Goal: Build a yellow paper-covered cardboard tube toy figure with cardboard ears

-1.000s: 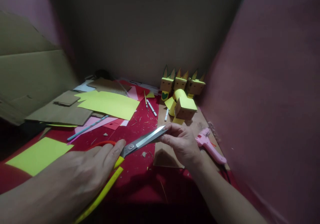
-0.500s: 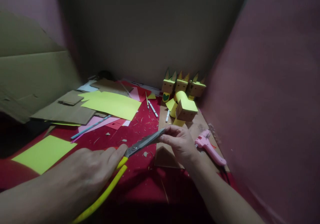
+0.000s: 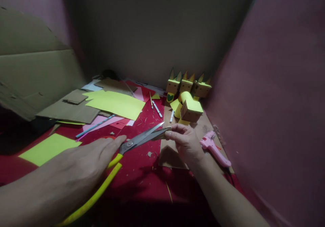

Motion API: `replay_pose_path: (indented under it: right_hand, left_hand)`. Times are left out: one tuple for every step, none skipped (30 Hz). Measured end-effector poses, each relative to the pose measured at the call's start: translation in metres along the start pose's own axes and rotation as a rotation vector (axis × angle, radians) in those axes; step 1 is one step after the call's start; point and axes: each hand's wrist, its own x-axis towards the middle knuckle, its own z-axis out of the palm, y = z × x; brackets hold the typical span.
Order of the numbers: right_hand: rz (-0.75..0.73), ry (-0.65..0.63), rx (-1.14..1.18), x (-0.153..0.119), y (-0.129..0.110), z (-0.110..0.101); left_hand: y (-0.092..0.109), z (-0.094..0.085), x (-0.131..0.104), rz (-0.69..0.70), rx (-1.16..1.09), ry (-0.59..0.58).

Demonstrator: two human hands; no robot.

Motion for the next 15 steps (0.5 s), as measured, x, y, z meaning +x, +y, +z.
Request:
replay_pose_path:
  right_hand:
    - [0.000, 0.001, 0.001, 0.000, 0.000, 0.000]
    - [0.000, 0.000, 0.003, 0.000, 0.000, 0.000]
    - [-0.001, -0.001, 0.004, 0.000, 0.000, 0.000]
    - [0.000, -0.003, 0.004, 0.000, 0.000, 0.000]
    - [0.000, -0.005, 0.005, -0.001, 0.000, 0.000]
    - [0.000, -0.009, 0.006, -0.001, -0.001, 0.001]
    - [0.001, -0.016, 0.007, -0.001, -0.001, 0.001]
    - [0.003, -0.025, 0.009, -0.002, -0.002, 0.001]
    - [0.004, -0.030, 0.009, -0.002, -0.002, 0.001]
    - [0.002, -0.031, 0.007, -0.002, -0.002, 0.001]
    - [0.001, -0.026, 0.003, -0.003, -0.003, 0.001]
    - [0.002, -0.015, 0.000, -0.002, -0.003, 0.001]
    - [0.004, 0.001, -0.005, -0.002, -0.003, 0.001]
    - [0.006, 0.021, -0.011, -0.001, -0.003, 0.000]
    - [0.008, 0.040, -0.016, -0.001, -0.003, 0.000]
  left_hand:
    - [0.004, -0.002, -0.001, 0.038, 0.036, -0.024]
    - [0.008, -0.003, -0.002, 0.071, 0.077, -0.038]
    - [0.011, -0.005, -0.002, 0.084, 0.111, -0.042]
    - [0.013, -0.007, -0.001, 0.087, 0.137, -0.045]
    - [0.015, -0.009, 0.000, 0.090, 0.153, -0.051]
    - [0.017, -0.010, 0.001, 0.092, 0.160, -0.057]
    - [0.019, -0.011, 0.003, 0.097, 0.162, -0.061]
    - [0.020, -0.011, 0.006, 0.104, 0.161, -0.065]
    - [0.020, -0.011, 0.008, 0.112, 0.162, -0.069]
    - [0.020, -0.011, 0.011, 0.116, 0.165, -0.074]
    - [0.019, -0.010, 0.014, 0.115, 0.171, -0.079]
    - [0.016, -0.009, 0.016, 0.106, 0.177, -0.080]
    - [0.011, -0.007, 0.016, 0.094, 0.175, -0.076]
    - [0.005, -0.005, 0.014, 0.087, 0.159, -0.078]
    - [-0.001, -0.002, 0.009, 0.079, 0.135, -0.070]
